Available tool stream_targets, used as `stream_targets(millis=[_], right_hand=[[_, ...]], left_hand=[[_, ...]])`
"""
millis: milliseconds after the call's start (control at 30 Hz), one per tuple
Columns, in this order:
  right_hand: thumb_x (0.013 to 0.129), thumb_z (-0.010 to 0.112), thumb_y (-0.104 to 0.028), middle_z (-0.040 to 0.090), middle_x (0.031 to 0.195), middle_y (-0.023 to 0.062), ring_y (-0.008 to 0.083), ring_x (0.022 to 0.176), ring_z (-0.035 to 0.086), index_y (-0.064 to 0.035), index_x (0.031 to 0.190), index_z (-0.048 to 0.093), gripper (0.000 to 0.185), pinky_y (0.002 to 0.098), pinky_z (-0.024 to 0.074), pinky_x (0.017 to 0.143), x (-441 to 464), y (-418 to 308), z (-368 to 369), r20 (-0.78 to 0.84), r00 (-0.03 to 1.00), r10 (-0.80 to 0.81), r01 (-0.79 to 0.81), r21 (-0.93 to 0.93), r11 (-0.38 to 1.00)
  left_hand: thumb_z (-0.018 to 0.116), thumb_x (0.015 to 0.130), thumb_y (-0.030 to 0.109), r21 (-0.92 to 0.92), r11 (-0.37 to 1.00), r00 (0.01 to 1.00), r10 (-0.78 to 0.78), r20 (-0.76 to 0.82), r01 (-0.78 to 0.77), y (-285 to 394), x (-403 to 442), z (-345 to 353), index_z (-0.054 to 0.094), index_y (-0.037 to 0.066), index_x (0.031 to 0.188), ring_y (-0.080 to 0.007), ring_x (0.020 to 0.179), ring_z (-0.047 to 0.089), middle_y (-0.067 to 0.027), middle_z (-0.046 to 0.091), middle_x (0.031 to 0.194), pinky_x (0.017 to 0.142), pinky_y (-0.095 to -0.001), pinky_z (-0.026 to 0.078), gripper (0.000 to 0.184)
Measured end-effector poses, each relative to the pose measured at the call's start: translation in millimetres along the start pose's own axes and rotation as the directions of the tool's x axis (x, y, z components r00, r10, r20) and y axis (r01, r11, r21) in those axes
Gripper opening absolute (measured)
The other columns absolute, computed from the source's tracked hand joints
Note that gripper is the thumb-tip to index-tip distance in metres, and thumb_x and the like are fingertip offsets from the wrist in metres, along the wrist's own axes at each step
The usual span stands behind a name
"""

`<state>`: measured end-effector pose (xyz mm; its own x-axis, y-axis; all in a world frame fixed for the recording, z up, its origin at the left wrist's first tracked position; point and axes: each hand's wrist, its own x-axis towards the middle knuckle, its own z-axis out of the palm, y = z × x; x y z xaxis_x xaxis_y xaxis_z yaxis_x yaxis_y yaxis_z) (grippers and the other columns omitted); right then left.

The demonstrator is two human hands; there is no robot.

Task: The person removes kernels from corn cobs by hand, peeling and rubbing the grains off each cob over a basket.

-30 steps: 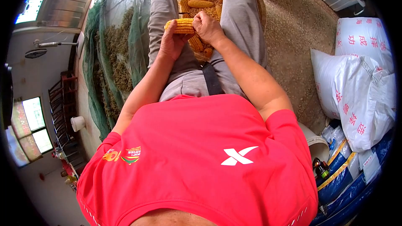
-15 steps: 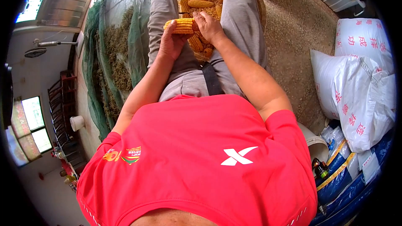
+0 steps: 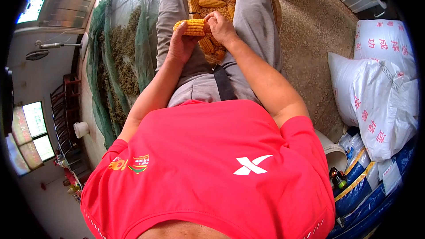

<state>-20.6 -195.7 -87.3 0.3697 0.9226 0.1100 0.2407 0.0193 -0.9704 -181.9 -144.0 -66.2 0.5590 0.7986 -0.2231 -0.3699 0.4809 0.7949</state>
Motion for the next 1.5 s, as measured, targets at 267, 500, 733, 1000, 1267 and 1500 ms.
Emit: stream_targets(millis=[267, 500, 733, 1000, 1267, 1500], right_hand=[[0.094, 0.051, -0.045, 0.067, 0.091, 0.0202, 0.0357, 0.086, 0.065, -0.0025, 0.099, 0.060, 0.043, 0.0415, 0.0507, 0.076, -2, -13, -3, 0.042, 0.991, 0.125, -0.127, 0.052, 0.991], [0.095, 0.050, -0.042, 0.065, 0.091, 0.0228, 0.0394, 0.086, 0.063, -0.0027, 0.099, 0.058, 0.040, 0.0438, 0.0492, 0.075, -4, -9, 1, 0.000, 1.000, -0.010, 0.010, -0.037, 0.999], [0.097, 0.047, -0.031, 0.065, 0.090, 0.0196, 0.0414, 0.087, 0.061, -0.0037, 0.096, 0.055, 0.028, 0.0479, 0.0486, 0.074, -4, -1, 9, -0.071, 0.988, -0.136, 0.125, -0.133, 0.983], [0.095, 0.046, -0.026, 0.065, 0.088, 0.0207, 0.0428, 0.083, 0.061, -0.0048, 0.095, 0.052, 0.022, 0.0498, 0.0493, 0.072, -2, 6, 12, -0.135, 0.963, -0.232, 0.204, -0.190, 0.960], [0.094, 0.045, -0.030, 0.063, 0.085, 0.0256, 0.0458, 0.082, 0.060, -0.0026, 0.087, 0.056, 0.031, 0.0519, 0.0484, 0.071, 0, 6, 7, -0.177, 0.981, -0.083, 0.039, -0.241, 0.970], [0.095, 0.048, -0.039, 0.063, 0.090, 0.0259, 0.0454, 0.089, 0.059, -0.0019, 0.093, 0.059, 0.039, 0.0488, 0.0478, 0.076, 2, 2, 0, -0.080, 0.994, 0.079, -0.089, -0.134, 0.987]], left_hand=[[0.063, 0.089, 0.029, -0.060, 0.998, 0.999, 0.018, -0.035, -0.020, 3, -2, 9, 0.055, 0.006, 0.108, -0.0224, 0.091, 0.064, -0.0099, 0.064, 0.099, 0.077, -0.0392, 0.056, 0.031], [0.065, 0.089, 0.029, -0.064, 0.998, 0.998, 0.013, -0.061, -0.017, 0, 0, 6, 0.054, 0.006, 0.108, -0.0221, 0.091, 0.064, -0.0096, 0.064, 0.099, 0.077, -0.0396, 0.057, 0.032], [0.064, 0.090, 0.029, -0.047, 0.998, 0.999, 0.030, -0.040, -0.032, -1, 0, 6, 0.055, 0.007, 0.107, -0.0223, 0.089, 0.066, -0.0096, 0.065, 0.098, 0.075, -0.0400, 0.058, 0.030], [0.062, 0.091, 0.034, 0.005, 1.000, 1.000, 0.012, -0.009, -0.012, 0, -2, 5, 0.057, 0.006, 0.110, -0.0240, 0.098, 0.063, -0.0106, 0.065, 0.106, 0.087, -0.0435, 0.053, 0.035], [0.060, 0.092, 0.028, 0.012, 1.000, 0.997, 0.008, 0.075, -0.009, 2, -3, 6, 0.056, 0.006, 0.113, -0.0242, 0.100, 0.063, -0.0106, 0.064, 0.108, 0.088, -0.0448, 0.052, 0.031], [0.059, 0.093, 0.029, -0.008, 1.000, 0.999, 0.021, 0.031, -0.021, 0, -2, 6, 0.056, 0.007, 0.114, -0.0243, 0.101, 0.063, -0.0106, 0.064, 0.109, 0.087, -0.0440, 0.052, 0.032]])
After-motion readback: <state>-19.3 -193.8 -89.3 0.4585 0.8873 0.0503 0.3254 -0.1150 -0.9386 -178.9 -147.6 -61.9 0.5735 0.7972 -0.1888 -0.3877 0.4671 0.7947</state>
